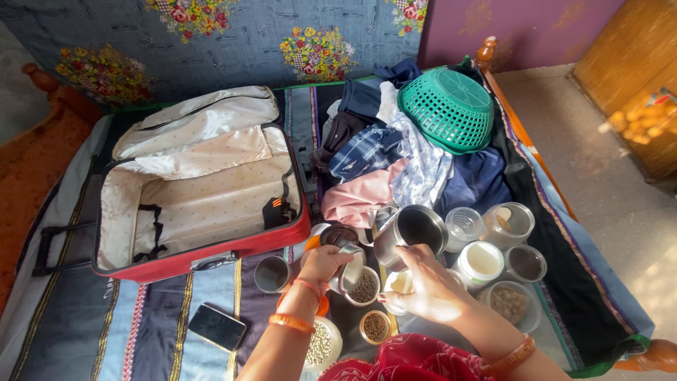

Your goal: The person arranges and seals multiple small jars containing dry food items on a bed next to an open suitcase. They pick up each jar, screw on the lid, and place it back among the others. The person handles several jars one at a time, ensuring each is closed before moving to the next.

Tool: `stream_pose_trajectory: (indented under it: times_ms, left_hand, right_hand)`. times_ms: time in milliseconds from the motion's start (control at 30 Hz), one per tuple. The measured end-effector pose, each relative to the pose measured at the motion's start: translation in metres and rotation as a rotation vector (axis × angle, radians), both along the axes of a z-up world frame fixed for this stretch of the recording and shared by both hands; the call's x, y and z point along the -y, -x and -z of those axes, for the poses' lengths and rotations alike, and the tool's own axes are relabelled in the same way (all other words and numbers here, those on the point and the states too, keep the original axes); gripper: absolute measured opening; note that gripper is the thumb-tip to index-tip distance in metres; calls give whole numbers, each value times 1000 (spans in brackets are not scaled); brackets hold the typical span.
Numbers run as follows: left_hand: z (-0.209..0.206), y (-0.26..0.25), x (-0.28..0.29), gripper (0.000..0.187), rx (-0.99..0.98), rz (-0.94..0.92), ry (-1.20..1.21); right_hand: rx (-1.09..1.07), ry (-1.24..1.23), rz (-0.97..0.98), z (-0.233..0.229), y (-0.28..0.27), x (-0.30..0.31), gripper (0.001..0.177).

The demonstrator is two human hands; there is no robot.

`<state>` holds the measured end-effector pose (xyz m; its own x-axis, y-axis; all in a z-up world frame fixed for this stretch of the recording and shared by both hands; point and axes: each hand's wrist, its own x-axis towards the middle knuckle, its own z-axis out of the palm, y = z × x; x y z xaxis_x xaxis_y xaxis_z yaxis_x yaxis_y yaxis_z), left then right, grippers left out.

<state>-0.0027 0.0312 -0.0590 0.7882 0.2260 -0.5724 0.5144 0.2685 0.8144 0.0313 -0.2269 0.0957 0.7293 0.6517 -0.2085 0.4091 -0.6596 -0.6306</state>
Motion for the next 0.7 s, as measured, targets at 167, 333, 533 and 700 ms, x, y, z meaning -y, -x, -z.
stream_pose_trajectory:
  times_ms: [167,333,533,700]
  left_hand:
    - [76,2,-25,50,-184,132,-880]
    - [122,1,-44,41,-258,232,-930]
    - [147,-2,-44,55,-526,68,-850]
    - [113,-13,2,39,-258,-1,-480]
  right_hand:
    - [-12,-76,-47,14,22,1,93]
    - [-118,86,-70,8,37,4,92]
    - [-168,156,-104,8,44,7,97]
    - [-213,139,-91,21,44,18,98]
